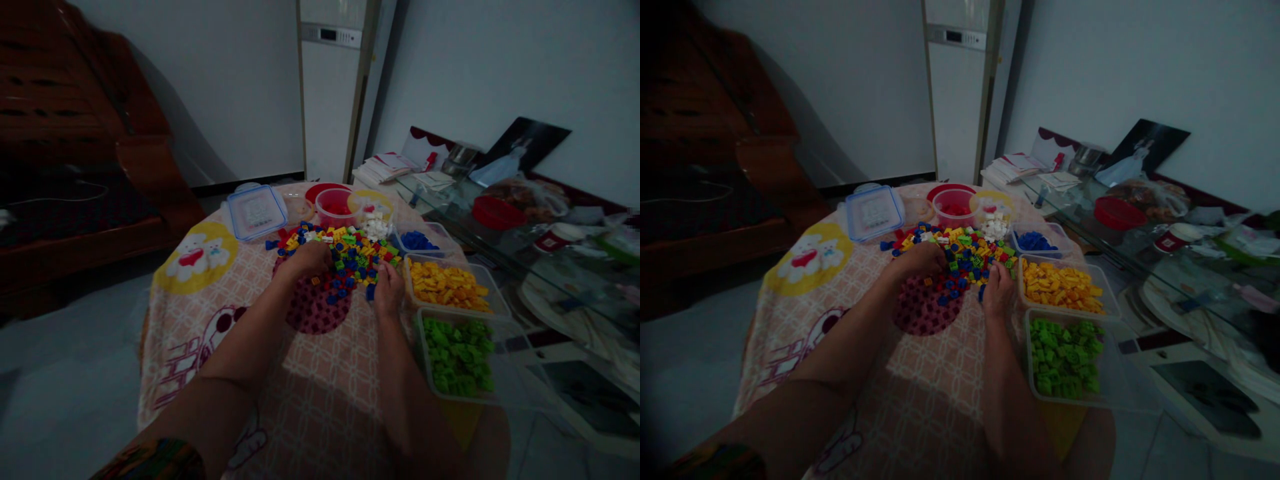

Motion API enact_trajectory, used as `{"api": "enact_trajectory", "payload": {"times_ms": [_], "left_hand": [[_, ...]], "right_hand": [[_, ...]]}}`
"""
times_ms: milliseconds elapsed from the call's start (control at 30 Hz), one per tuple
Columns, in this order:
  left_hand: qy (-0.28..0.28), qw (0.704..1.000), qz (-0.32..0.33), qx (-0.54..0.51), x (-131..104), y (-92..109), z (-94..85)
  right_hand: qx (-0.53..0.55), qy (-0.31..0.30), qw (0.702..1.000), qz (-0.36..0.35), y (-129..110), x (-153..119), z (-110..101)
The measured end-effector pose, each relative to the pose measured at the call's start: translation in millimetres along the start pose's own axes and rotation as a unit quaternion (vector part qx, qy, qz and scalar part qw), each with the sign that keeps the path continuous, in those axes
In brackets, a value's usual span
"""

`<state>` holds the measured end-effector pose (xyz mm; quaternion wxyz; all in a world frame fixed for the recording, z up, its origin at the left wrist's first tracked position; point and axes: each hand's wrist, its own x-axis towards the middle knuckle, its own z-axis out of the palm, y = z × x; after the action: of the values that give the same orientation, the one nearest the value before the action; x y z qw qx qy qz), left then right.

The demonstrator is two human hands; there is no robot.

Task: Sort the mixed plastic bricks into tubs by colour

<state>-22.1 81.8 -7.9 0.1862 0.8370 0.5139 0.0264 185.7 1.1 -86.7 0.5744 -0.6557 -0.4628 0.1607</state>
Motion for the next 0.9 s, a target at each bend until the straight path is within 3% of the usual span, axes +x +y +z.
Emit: {"api": "enact_trajectory", "payload": {"times_ms": [200, 333, 500, 633, 900], "left_hand": [[0.000, 0.988, 0.047, -0.144, 0.3, -9.6, -1.2], [-0.009, 0.966, 0.063, -0.251, 0.3, -5.7, -0.7], [-0.023, 0.923, 0.084, -0.374, 0.8, 4.9, 2.5], [-0.036, 0.899, 0.094, -0.427, -1.6, 15.7, 2.2], [-0.016, 0.900, 0.106, -0.422, 2.2, 19.2, 7.2]], "right_hand": [[-0.021, 0.010, 0.999, -0.025, -1.5, -1.8, -0.1], [-0.055, 0.011, 0.991, -0.124, -8.7, -8.5, 4.7], [-0.056, -0.060, 0.972, -0.221, -15.7, -14.4, 14.4], [-0.068, -0.084, 0.966, -0.236, -15.8, -15.2, 15.8], [-0.054, -0.088, 0.970, -0.219, -16.4, -14.7, 15.9]]}}
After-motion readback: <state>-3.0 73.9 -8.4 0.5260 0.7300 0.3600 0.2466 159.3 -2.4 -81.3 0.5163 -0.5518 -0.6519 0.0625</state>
